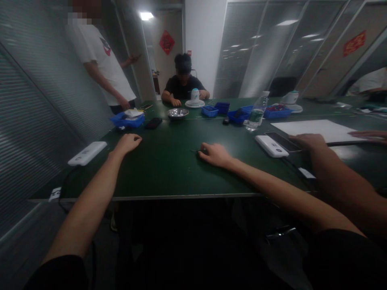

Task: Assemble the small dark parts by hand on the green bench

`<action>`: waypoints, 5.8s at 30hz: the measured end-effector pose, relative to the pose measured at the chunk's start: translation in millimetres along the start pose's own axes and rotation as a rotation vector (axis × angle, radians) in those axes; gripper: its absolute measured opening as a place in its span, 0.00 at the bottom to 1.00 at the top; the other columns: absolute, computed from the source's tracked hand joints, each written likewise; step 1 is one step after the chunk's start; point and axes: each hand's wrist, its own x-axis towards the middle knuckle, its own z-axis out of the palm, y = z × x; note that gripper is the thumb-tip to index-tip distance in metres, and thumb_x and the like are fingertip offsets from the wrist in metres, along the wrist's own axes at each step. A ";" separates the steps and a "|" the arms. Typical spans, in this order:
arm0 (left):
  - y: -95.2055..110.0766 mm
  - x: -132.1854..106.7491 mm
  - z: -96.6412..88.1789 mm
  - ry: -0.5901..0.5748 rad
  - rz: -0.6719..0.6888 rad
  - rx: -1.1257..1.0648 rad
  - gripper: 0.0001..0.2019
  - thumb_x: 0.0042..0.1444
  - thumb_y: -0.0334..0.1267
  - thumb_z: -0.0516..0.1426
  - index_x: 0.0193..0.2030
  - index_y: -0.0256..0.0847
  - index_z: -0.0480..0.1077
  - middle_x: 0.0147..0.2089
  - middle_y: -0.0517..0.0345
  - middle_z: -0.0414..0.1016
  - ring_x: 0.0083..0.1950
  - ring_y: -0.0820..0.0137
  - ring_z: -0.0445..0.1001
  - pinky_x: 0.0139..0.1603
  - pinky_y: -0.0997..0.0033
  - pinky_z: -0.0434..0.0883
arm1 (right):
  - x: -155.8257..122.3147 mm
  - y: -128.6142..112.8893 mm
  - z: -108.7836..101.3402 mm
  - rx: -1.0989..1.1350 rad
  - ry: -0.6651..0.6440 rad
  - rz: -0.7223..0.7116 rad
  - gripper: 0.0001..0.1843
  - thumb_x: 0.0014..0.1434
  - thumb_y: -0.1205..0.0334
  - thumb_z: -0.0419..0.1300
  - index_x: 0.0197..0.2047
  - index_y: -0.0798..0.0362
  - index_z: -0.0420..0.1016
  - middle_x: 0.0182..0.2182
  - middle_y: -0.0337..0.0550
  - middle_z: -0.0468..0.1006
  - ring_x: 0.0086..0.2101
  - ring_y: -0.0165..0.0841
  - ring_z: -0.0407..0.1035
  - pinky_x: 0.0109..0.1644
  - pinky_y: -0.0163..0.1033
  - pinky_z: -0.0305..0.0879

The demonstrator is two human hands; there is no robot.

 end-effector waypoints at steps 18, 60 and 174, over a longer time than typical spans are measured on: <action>1.0 4.3 -5.2 -0.083 0.013 -0.049 0.16 0.61 0.45 0.61 0.51 0.44 0.85 0.53 0.48 0.84 0.55 0.53 0.81 0.60 0.63 0.74 | 0.2 -0.3 -0.5 -0.005 -0.006 0.009 0.24 0.74 0.43 0.49 0.57 0.51 0.73 0.40 0.49 0.83 0.35 0.37 0.75 0.36 0.36 0.60; -4.9 29.1 20.9 0.034 -0.069 -0.178 0.20 0.65 0.37 0.58 0.61 0.43 0.80 0.62 0.51 0.80 0.64 0.57 0.77 0.67 0.64 0.70 | 1.6 2.3 1.9 0.009 -0.005 -0.012 0.24 0.74 0.43 0.49 0.57 0.51 0.73 0.38 0.48 0.83 0.34 0.38 0.75 0.36 0.37 0.60; -6.5 4.1 15.4 0.310 -0.101 -0.359 0.24 0.51 0.24 0.64 0.57 0.35 0.77 0.54 0.44 0.80 0.54 0.58 0.80 0.58 0.61 0.77 | 0.0 1.4 -0.6 0.014 -0.030 -0.051 0.23 0.74 0.44 0.48 0.58 0.51 0.71 0.38 0.48 0.83 0.35 0.39 0.76 0.36 0.38 0.61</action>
